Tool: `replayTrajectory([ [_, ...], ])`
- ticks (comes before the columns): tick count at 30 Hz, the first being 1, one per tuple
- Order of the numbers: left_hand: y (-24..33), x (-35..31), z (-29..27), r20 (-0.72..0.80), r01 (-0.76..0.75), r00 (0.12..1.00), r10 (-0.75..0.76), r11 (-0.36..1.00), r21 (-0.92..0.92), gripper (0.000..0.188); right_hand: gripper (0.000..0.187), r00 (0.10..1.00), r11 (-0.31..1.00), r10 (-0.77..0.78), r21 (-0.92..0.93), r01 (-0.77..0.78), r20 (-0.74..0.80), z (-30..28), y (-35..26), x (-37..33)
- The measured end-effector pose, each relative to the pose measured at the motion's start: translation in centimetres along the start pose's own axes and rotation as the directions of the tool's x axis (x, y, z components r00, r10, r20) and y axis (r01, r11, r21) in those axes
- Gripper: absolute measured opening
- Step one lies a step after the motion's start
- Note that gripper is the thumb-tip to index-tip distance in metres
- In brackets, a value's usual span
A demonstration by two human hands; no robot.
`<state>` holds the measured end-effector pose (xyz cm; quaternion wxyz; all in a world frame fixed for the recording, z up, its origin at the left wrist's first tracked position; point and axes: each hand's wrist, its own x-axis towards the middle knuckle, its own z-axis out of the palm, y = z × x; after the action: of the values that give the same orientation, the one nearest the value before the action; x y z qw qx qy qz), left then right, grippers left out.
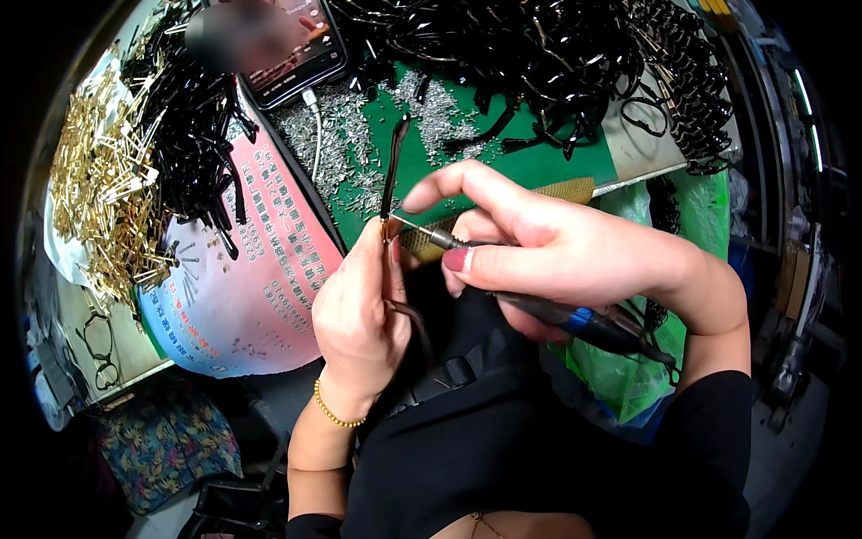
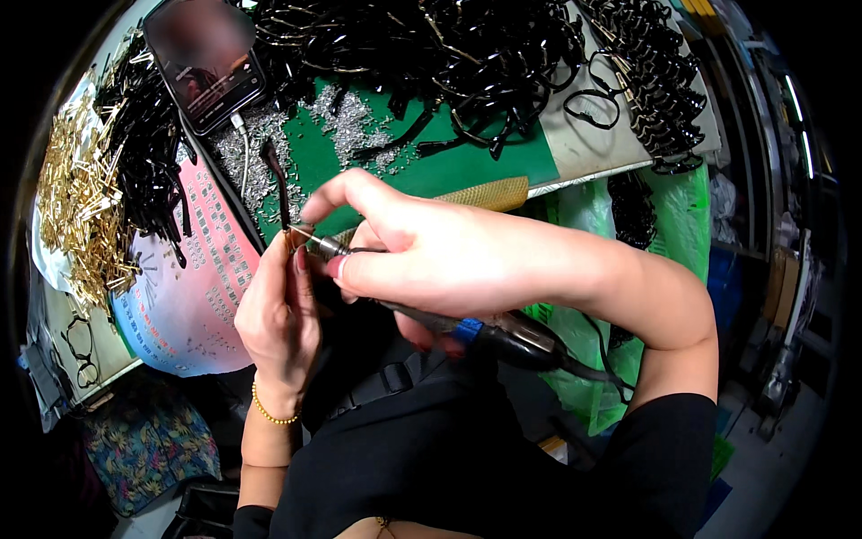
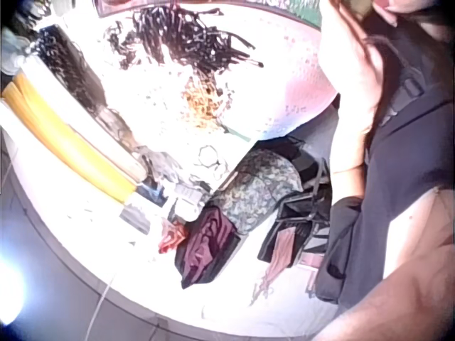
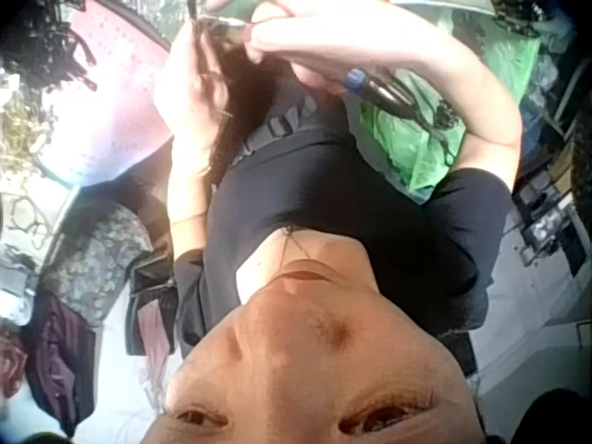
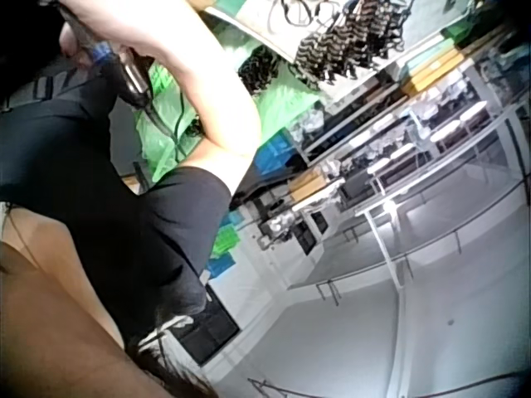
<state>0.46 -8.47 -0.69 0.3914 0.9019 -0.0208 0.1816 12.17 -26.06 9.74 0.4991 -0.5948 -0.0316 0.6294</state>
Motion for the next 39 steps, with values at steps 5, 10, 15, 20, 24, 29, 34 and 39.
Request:
replayTrajectory([
  [5, -0.7, -0.1, 0.3, 0.024, -0.115, 0.993, 0.113, 0.990, 0.082, 0.030, 0.049, 0.999, 0.998, -0.042, 0.045, 0.042, 0.000, 0.0, 0.9, -0.4],
  [10, -0.9, 0.2, -2.5, 0.024, 0.172, 0.985, -0.171, 0.984, -0.053, 0.024, 0.051, 0.754, 0.334, -0.651, -0.926, 0.176, -0.092, 0.2, 5.6, -1.1],
  [15, -7.8, 3.0, -7.2, -0.199, 0.433, 0.847, -0.493, 0.857, -0.279, 0.034, 0.049, 0.219, 0.590, -0.670, -0.688, -0.422, -0.709, -6.5, 5.4, -8.0],
  [20, -7.8, 3.5, -6.4, -0.349, 0.306, 0.845, -0.406, 0.901, -0.308, 0.032, 0.034, 0.253, 0.571, -0.702, -0.738, -0.360, -0.666, -12.0, 9.5, -6.6],
  [24, -6.3, 1.5, -7.9, -0.363, 0.301, 0.835, -0.414, 0.896, -0.328, 0.030, 0.029, -0.013, 0.431, -0.853, -0.692, -0.579, -0.521, -9.0, 8.6, -6.3],
  [29, -6.9, -1.3, -8.8, -0.404, 0.158, 0.824, -0.398, 0.846, -0.509, 0.032, 0.014, -0.137, 0.548, -0.836, -0.796, -0.258, -0.532, -0.9, 4.6, -5.7],
  [34, -4.3, -1.3, -7.6, -0.483, 0.092, 0.804, -0.347, 0.875, -0.475, 0.034, 0.026, 0.595, 0.243, -0.802, -0.880, 0.409, 0.054, 4.6, 3.1, 0.9],
  [39, -4.0, -0.5, -5.7, -0.188, 0.204, 0.925, -0.331, 0.847, -0.491, 0.025, 0.039, 0.743, 0.290, -0.649, -0.850, 0.440, 0.163, 5.6, 4.6, 5.2],
])
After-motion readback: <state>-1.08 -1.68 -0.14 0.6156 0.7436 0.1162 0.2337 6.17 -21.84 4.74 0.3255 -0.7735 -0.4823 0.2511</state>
